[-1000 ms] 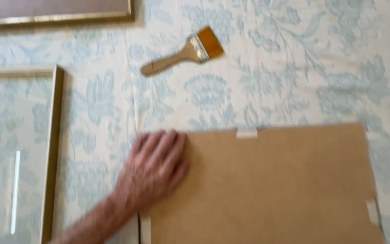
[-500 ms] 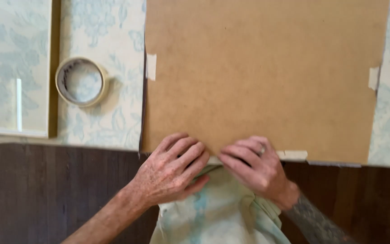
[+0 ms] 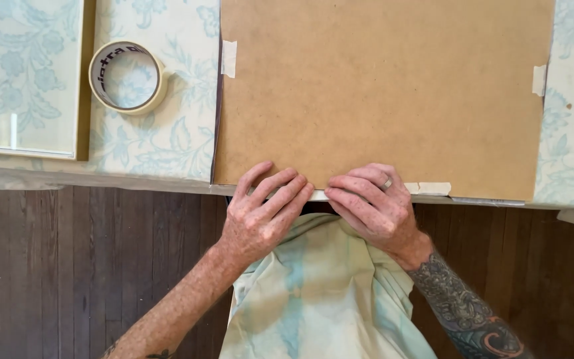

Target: Applying multiple small strips of masking tape to the edge of a board and using a small spatula to tuck them in.

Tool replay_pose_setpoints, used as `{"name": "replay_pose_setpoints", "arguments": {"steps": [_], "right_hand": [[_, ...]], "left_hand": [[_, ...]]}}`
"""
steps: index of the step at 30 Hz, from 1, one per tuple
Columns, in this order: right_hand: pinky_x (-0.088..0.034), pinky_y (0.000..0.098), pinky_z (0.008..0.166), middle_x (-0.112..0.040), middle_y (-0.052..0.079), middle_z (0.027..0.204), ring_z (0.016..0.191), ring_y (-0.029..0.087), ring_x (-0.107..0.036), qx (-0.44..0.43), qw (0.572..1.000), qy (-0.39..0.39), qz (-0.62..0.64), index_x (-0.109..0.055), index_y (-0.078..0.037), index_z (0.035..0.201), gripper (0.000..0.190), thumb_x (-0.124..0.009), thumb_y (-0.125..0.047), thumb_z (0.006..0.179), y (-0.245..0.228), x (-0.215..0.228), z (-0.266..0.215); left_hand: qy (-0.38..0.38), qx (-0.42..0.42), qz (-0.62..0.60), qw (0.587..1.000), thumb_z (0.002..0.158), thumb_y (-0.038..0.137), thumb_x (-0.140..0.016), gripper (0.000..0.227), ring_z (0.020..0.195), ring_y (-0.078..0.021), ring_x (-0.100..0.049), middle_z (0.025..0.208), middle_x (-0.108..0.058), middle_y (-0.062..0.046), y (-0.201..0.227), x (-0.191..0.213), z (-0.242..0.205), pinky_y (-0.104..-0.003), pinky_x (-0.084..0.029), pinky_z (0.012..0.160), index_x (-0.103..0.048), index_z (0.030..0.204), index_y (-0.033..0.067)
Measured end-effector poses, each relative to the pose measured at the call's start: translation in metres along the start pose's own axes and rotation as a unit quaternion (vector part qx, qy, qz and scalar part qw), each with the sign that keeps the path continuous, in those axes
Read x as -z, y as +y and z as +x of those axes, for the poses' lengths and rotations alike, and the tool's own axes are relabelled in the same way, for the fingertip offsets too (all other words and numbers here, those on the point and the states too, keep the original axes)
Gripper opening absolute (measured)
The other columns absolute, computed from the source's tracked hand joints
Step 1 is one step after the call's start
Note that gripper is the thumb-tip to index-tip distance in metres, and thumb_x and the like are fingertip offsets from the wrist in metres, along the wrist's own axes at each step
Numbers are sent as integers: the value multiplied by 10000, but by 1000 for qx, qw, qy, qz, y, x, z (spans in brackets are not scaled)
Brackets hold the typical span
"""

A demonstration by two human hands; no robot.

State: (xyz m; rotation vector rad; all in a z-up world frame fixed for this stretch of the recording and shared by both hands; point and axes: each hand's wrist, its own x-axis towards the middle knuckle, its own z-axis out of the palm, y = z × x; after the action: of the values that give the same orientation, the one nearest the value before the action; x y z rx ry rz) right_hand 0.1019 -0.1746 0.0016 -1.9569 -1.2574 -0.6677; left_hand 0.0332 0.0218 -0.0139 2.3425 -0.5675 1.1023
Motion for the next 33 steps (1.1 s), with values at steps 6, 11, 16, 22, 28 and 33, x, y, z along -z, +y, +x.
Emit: {"name": "replay_pose_setpoints", "arguments": {"steps": [6, 11, 16, 22, 28, 33], "right_hand": [[-579, 411, 762, -764, 106, 919, 762, 268, -693, -7, 1000, 0, -4, -785, -48, 859, 47, -783, -54, 905, -1, 0, 3], [-575, 407, 756, -762, 106, 908, 754, 257, -679, -7, 1000, -2, -12, -789, -47, 846, 58, -789, -27, 900, -3, 0, 4], [-594, 432, 785, -763, 116, 904, 773, 280, -688, -12, 1000, -1, 5, -787, -33, 840, 64, -782, -6, 898, -5, 0, 0], [-601, 442, 793, -772, 114, 913, 782, 292, -704, -31, 999, -2, 14, -783, -21, 848, 58, -780, -7, 904, -5, -1, -1], [-592, 451, 801, -761, 123, 920, 793, 304, -705, -50, 998, -19, 17, -769, -3, 876, 35, -775, 1, 910, -8, -1, -1], [-580, 453, 825, -754, 125, 935, 819, 310, -707, -68, 997, -29, 9, -761, 4, 896, 29, -781, -6, 914, -10, -1, -5]], "left_hand": [[5, -4, 21, 1000, 1019, 60, -585, 221, 885, -276, -740, 947, -736, -116, 1, -4, 0, -443, -632, 888, -771, 900, 58], [-3, -12, 39, 999, 1017, 49, -596, 206, 891, -270, -748, 950, -742, -115, 1, -2, 1, -421, -635, 912, -768, 906, 71], [-11, -28, 54, 998, 1016, 48, -587, 212, 887, -269, -747, 941, -733, -115, 0, -2, -2, -408, -631, 923, -758, 894, 74], [-14, -18, 48, 999, 1026, 56, -571, 219, 905, -273, -750, 960, -733, -117, 1, -1, -1, -411, -622, 939, -752, 903, 65], [-17, -4, 49, 999, 1025, 52, -580, 207, 919, -269, -748, 962, -731, -112, 3, -1, -4, -403, -614, 956, -742, 898, 69], [-28, 9, 44, 999, 1030, 63, -577, 208, 927, -268, -747, 961, -732, -102, 5, 0, -4, -401, -613, 956, -737, 897, 69]]}}
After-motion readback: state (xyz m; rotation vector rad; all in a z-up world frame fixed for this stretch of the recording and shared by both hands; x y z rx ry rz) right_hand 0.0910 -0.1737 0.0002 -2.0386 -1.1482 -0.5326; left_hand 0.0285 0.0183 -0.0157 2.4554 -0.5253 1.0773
